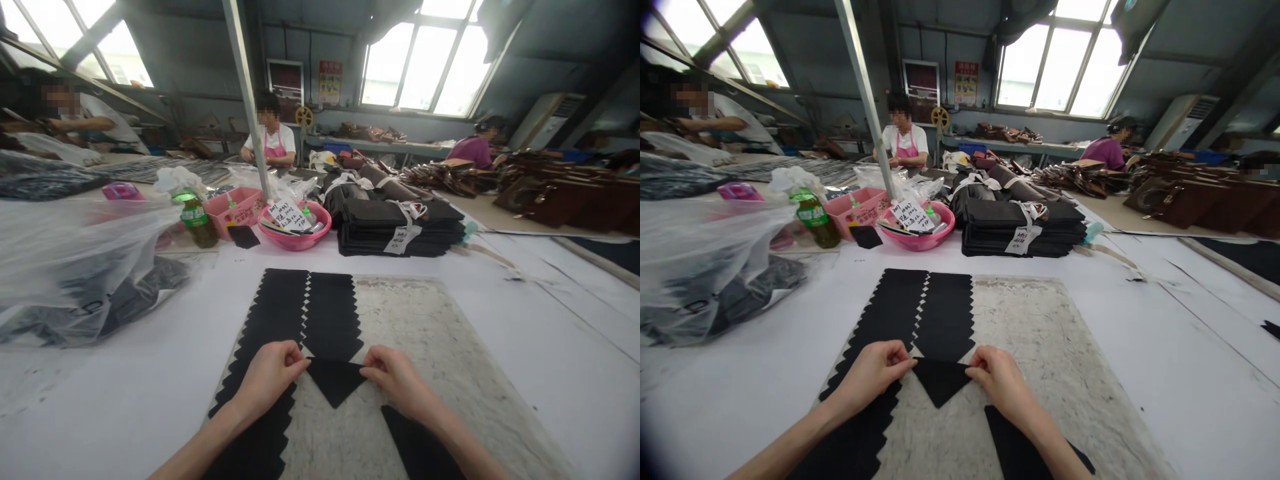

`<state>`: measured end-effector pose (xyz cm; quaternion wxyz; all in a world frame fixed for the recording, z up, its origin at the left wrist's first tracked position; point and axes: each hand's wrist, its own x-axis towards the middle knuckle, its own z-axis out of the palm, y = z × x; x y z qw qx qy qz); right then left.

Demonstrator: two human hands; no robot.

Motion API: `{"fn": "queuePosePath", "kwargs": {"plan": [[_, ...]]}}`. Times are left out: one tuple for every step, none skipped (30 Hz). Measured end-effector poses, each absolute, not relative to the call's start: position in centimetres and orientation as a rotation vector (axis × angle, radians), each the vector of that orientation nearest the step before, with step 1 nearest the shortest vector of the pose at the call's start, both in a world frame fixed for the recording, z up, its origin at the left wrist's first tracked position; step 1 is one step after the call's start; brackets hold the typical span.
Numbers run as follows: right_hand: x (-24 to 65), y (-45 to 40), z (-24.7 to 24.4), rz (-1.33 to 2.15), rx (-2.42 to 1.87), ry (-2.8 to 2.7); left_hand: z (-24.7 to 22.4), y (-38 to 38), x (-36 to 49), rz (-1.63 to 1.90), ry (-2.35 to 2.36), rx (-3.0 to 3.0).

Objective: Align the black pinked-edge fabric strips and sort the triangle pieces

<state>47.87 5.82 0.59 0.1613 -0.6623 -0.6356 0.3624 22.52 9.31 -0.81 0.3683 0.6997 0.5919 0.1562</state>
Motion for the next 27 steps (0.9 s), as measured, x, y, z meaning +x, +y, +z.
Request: {"fn": "queuePosePath", "kwargs": {"plan": [[47.9, 6.0, 0.5, 0.989, -1.923, -1.817, -0.7, 9.5, 22.5, 0.386, 1.523, 1.801], [47.9, 6.1, 0.3, 0.936, -1.954, -1.820, -0.6, 9.7, 22.5, 0.370, 1.525, 1.806], [47.9, 6.3, 0.2, 0.881, -1.982, -1.822, -0.5, 9.9, 22.5, 0.358, 1.528, 1.811], [47.9, 6.4, 0.0, 0.829, -2.005, -1.820, -0.3, 10.0, 22.5, 0.348, 1.529, 1.819], [47.9, 6.6, -0.2, 0.788, -2.022, -1.816, -0.2, 10.2, 22.5, 0.342, 1.532, 1.828], [47.9, 6.7, -0.3, 0.760, -2.029, -1.815, 0.0, 10.4, 22.4, 0.337, 1.536, 1.836], [47.9, 6.9, -0.5, 0.741, -2.026, -1.819, 0.0, 10.6, 22.4, 0.333, 1.543, 1.843], [48.0, 7.1, -0.6, 0.727, -2.019, -1.827, -0.1, 10.8, 22.3, 0.333, 1.551, 1.849], [48.0, 7.3, -0.7, 0.716, -2.009, -1.839, -0.2, 11.1, 22.3, 0.337, 1.558, 1.846], [48.0, 7.4, -0.8, 0.708, -1.998, -1.851, -0.5, 11.3, 22.2, 0.342, 1.559, 1.830], [48.1, 7.6, -0.8, 0.704, -1.989, -1.861, -0.8, 11.6, 22.1, 0.346, 1.553, 1.800], [48.1, 7.7, -0.9, 0.701, -1.987, -1.866, -1.1, 11.8, 22.1, 0.348, 1.540, 1.759], [48.1, 7.8, -1.0, 0.702, -1.989, -1.867, -1.5, 12.1, 22.0, 0.349, 1.523, 1.711], [48.1, 7.9, -1.1, 0.708, -1.991, -1.866, -1.8, 12.3, 22.0, 0.349, 1.506, 1.661], [48.1, 8.0, -1.2, 0.716, -1.995, -1.863, -2.0, 12.5, 22.0, 0.351, 1.493, 1.615], [48.1, 8.0, -1.3, 0.722, -2.000, -1.860, -2.2, 12.6, 22.0, 0.355, 1.485, 1.578], [48.2, 8.0, -1.4, 0.724, -2.003, -1.859, -2.3, 12.7, 22.0, 0.355, 1.479, 1.552], [48.2, 8.0, -1.5, 0.725, -2.005, -1.858, -2.4, 12.8, 22.0, 0.352, 1.476, 1.536], [48.3, 8.0, -1.7, 0.727, -2.008, -1.857, -2.5, 12.9, 21.9, 0.344, 1.476, 1.533], [48.3, 8.0, -1.8, 0.730, -2.011, -1.856, -2.5, 12.9, 21.9, 0.331, 1.477, 1.539], [48.3, 8.0, -1.8, 0.736, -2.013, -1.855, -2.5, 13.0, 21.9, 0.321, 1.480, 1.552], [48.3, 8.0, -1.9, 0.748, -2.015, -1.852, -2.5, 13.0, 21.9, 0.311, 1.483, 1.569], [48.3, 8.1, -1.9, 0.759, -2.019, -1.847, -2.5, 13.0, 21.9, 0.304, 1.484, 1.585], [48.3, 8.1, -1.9, 0.767, -2.022, -1.843, -2.4, 12.9, 22.0, 0.298, 1.486, 1.599], [48.3, 8.1, -1.9, 0.769, -2.024, -1.840, -2.4, 12.9, 22.0, 0.292, 1.489, 1.608], [48.3, 8.2, -2.0, 0.766, -2.025, -1.839, -2.3, 12.9, 22.0, 0.284, 1.494, 1.614], [48.3, 8.2, -2.0, 0.762, -2.029, -1.838, -2.3, 12.9, 22.1, 0.276, 1.503, 1.619]]}}
